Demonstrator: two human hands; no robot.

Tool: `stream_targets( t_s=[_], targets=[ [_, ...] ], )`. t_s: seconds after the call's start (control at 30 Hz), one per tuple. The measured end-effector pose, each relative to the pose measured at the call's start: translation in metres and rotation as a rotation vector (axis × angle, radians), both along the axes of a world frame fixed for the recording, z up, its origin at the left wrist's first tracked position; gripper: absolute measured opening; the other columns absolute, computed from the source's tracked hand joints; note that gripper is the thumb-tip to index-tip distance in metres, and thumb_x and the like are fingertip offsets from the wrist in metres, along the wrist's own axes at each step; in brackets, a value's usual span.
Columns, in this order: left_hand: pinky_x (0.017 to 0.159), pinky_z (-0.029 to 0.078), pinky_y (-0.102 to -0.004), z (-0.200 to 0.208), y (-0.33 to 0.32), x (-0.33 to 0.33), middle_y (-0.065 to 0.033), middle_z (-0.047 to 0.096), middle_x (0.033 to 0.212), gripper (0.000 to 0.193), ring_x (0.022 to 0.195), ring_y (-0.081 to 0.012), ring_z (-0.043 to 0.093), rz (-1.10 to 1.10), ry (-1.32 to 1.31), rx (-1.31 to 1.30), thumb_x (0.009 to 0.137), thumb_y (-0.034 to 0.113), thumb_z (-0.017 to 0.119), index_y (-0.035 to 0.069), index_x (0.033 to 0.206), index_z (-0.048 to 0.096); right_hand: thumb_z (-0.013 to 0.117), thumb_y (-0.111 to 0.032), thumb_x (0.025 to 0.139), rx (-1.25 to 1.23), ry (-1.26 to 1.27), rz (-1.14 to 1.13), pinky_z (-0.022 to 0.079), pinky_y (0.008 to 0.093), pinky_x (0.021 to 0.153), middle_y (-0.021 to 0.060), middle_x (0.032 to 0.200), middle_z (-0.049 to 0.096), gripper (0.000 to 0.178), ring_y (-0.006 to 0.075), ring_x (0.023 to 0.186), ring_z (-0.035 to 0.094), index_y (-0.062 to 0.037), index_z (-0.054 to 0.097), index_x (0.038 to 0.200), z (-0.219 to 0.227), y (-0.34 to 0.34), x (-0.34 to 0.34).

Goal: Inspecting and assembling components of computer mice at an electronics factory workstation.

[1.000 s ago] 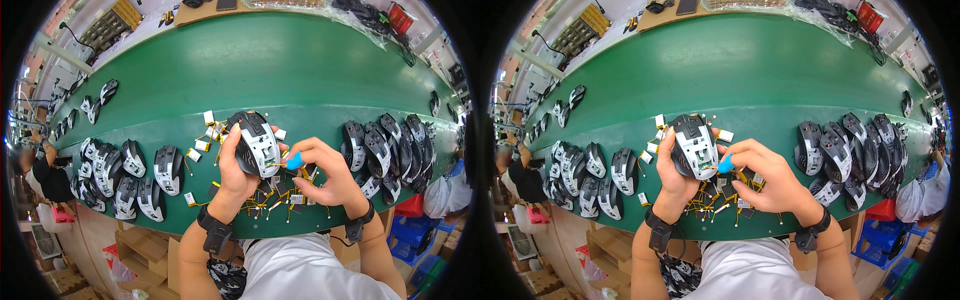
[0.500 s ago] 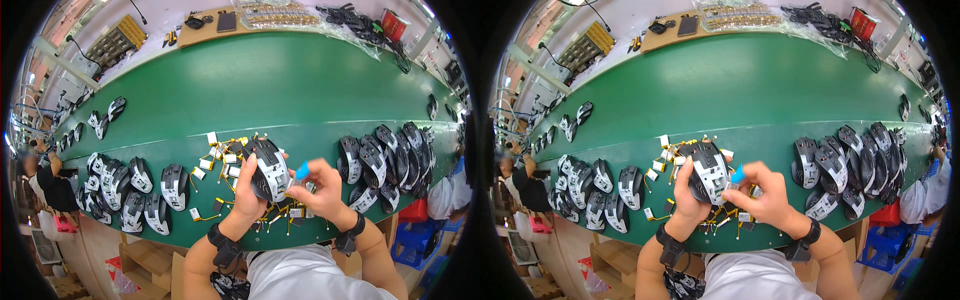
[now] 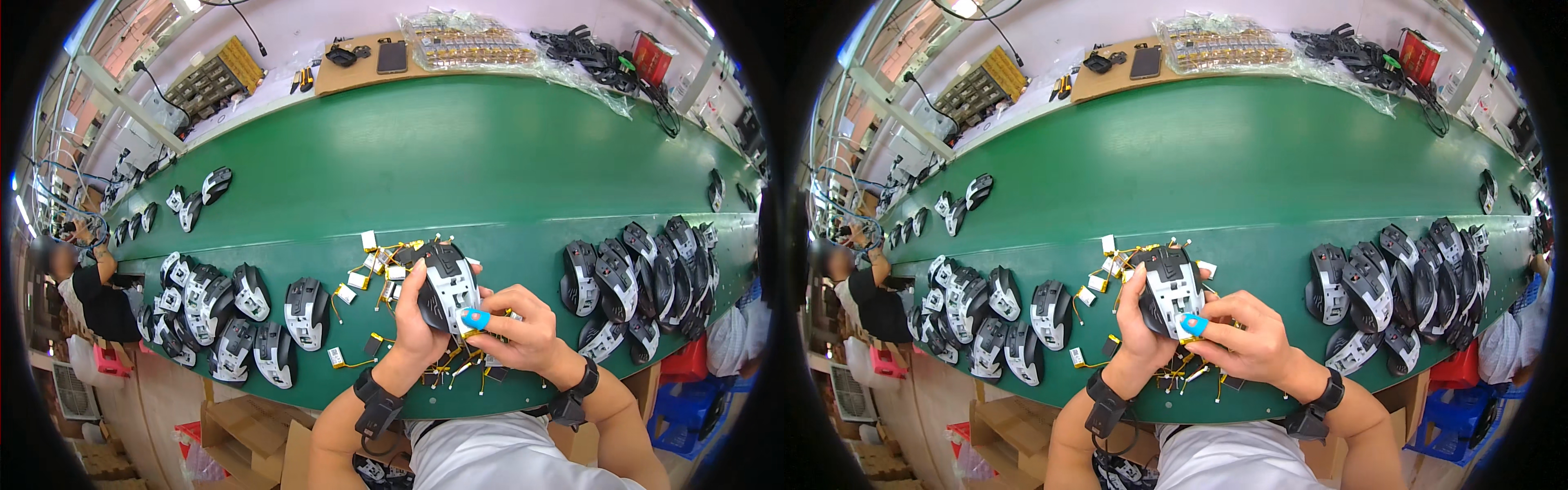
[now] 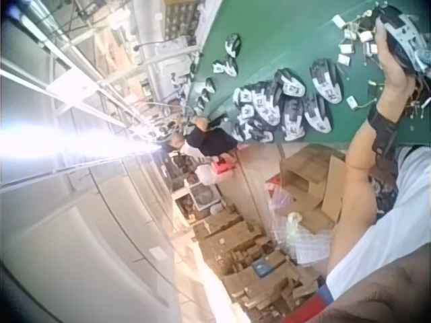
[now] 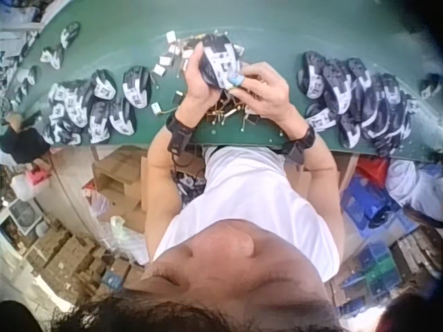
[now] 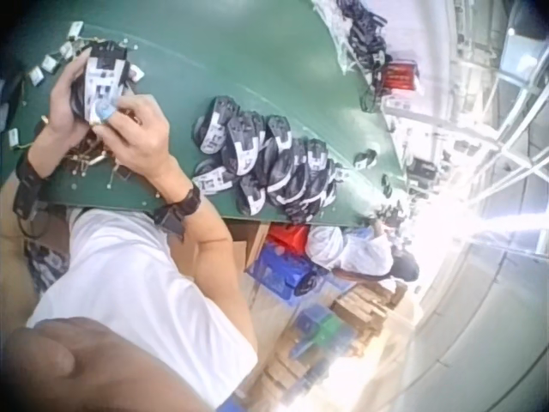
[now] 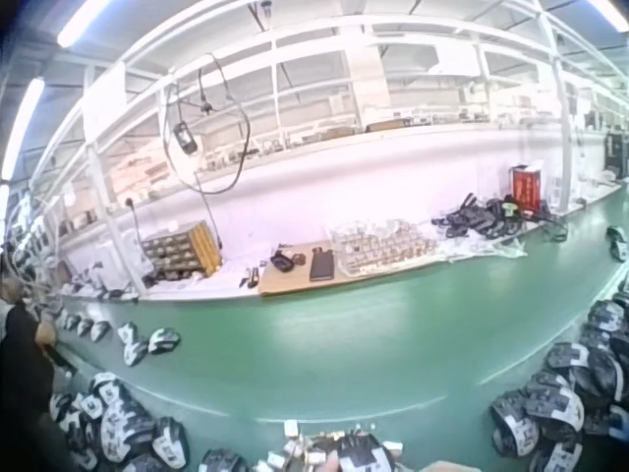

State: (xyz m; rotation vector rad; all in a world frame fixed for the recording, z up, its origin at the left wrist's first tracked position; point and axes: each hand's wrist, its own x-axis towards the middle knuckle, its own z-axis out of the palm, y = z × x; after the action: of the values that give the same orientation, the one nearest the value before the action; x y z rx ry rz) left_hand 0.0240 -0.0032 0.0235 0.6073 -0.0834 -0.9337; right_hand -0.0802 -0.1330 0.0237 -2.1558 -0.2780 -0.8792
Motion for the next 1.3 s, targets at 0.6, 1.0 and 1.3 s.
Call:
stream_targets(
  t_s=[0.6,1.0,1.3],
  targets=[
    [0.078,0.057,-0.0405,0.004,0.004,0.006,-0.0181,0.058,0.114,0.052,0.09,-0.0297,0.066,0.0,-0.182,0.019,0.098,0.045,0.036,0.009,0.136,0.037,0.083,-0.009,0.064,0.122,0.06,-0.014,0.052,0.0308,0.061,0.0063,0.082,0.065,0.026,0.0217,0.069,0.062,-0.0053,0.069,0.085,0.011,0.002,0.003],
    [0.078,0.056,-0.0384,0.001,0.002,0.008,-0.0229,0.059,0.114,0.057,0.093,-0.0319,0.065,-0.076,-0.254,0.017,0.096,0.044,0.034,0.006,0.138,0.036,0.082,-0.009,0.065,-0.009,-0.01,-0.048,0.05,0.0311,0.056,0.0058,0.081,0.064,0.023,0.0213,0.066,0.061,-0.0048,0.066,0.081,0.011,0.002,0.001],
    [0.079,0.055,-0.0367,-0.011,-0.004,-0.005,-0.0171,0.063,0.111,0.059,0.094,-0.0255,0.065,0.039,-0.338,0.206,0.096,0.051,0.033,0.001,0.122,0.052,0.082,-0.008,0.065,0.072,0.091,-0.079,0.052,0.0327,0.062,0.0092,0.084,0.065,0.027,0.0258,0.071,0.063,-0.0035,0.064,0.084,0.018,-0.016,0.0]
  ],
)
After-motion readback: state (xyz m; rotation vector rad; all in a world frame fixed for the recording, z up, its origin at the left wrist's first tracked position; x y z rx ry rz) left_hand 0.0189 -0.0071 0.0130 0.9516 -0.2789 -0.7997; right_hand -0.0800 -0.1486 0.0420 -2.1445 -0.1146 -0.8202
